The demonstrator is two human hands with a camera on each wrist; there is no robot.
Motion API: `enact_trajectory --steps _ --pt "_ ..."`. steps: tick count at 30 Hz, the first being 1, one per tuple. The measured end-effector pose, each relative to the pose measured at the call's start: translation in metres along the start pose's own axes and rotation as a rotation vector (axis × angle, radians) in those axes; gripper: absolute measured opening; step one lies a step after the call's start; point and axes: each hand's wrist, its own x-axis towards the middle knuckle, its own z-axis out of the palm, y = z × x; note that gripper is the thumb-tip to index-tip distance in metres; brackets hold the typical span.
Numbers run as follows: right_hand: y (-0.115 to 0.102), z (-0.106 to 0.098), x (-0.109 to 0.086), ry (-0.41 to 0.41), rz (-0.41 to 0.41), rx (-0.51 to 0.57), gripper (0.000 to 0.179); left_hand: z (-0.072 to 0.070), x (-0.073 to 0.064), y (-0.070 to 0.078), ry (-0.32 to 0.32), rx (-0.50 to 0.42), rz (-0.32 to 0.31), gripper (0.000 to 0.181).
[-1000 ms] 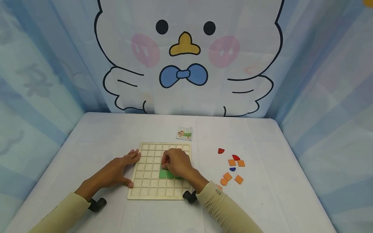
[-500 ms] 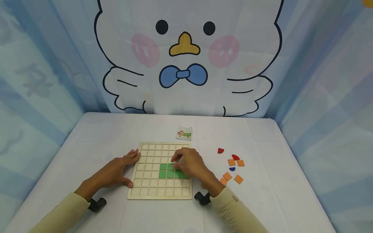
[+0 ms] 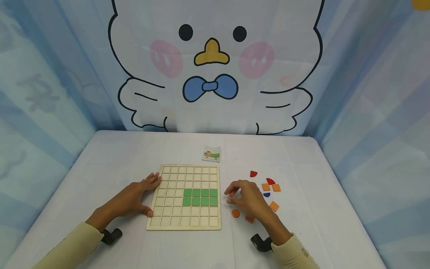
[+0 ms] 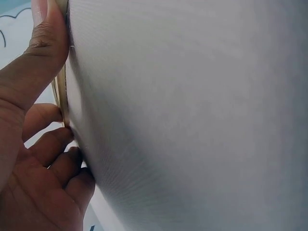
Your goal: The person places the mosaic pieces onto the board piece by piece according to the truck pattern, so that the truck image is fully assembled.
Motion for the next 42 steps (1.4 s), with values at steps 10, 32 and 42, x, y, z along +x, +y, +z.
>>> enact_trajectory --steps 10,32,42 --pt "0.037 -0.017 -0.035 0.003 0.093 -0.035 0.023 0.001 0.001 -0.002 -0.001 0.002 0.005 0.121" --pt "0.033 -0.010 -0.038 -0.006 0.035 -0.048 0.025 0.002 0.002 0.002 -0.017 -0.011 -0.041 0.124" --pt "0.001 0.000 -0.008 0.001 -0.087 0.024 0.022 0.002 0.002 0.000 -0.017 0.004 -0.034 0.125"
